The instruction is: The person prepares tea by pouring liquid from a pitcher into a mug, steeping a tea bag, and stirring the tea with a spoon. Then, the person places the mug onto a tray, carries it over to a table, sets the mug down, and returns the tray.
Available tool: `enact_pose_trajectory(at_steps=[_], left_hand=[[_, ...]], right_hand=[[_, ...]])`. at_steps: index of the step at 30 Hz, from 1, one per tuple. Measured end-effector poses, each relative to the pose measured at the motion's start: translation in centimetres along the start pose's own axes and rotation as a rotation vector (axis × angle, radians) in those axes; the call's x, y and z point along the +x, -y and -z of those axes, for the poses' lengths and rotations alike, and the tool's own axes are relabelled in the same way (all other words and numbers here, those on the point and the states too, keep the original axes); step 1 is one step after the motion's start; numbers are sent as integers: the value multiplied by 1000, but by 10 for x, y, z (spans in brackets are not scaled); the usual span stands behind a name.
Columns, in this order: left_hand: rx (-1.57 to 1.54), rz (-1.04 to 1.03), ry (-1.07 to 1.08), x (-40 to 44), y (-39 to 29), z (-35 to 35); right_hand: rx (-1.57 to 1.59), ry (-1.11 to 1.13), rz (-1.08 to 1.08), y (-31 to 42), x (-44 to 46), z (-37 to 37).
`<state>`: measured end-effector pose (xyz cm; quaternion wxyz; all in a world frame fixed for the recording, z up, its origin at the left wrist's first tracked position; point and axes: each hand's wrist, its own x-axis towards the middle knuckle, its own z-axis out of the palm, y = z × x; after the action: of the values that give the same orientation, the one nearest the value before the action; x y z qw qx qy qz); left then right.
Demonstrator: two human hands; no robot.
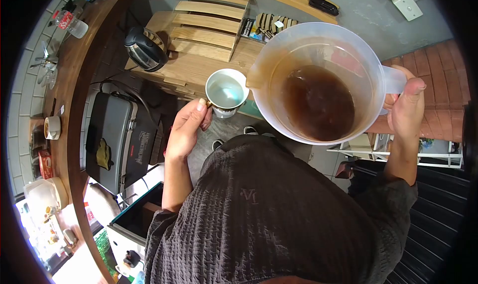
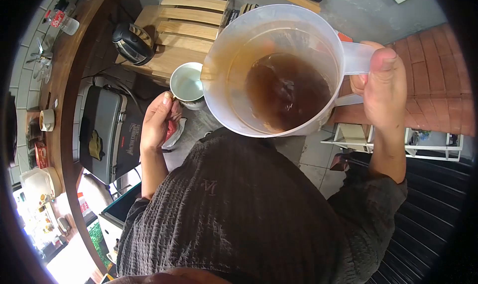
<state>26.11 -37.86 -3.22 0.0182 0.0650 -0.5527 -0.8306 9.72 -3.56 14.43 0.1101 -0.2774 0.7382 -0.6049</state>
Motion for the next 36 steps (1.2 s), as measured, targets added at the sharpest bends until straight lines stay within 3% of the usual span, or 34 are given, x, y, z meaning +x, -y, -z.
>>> enact_pose_trajectory(at_steps=[7,13,15,24,27,36], left_hand=[[38,-28,61,4,-9,-15],[133,-59,19,2,-10,-23],[157,-63,2,3,-7,-24],[213,-63,-22,11,0,-28],[232,-60,-28,16,2,-28],[229,-93,-15,24,7,-29]], right_hand=[[-151,-72,-90,23,-2,-5],[-244,25,-116,25,2,-3],[-277,-62,-141,29,3,-9],[-428,112,-156,27,18,-1],[-429,26,-170,34,21,-15],[-471,102,-166,28,28,-10]])
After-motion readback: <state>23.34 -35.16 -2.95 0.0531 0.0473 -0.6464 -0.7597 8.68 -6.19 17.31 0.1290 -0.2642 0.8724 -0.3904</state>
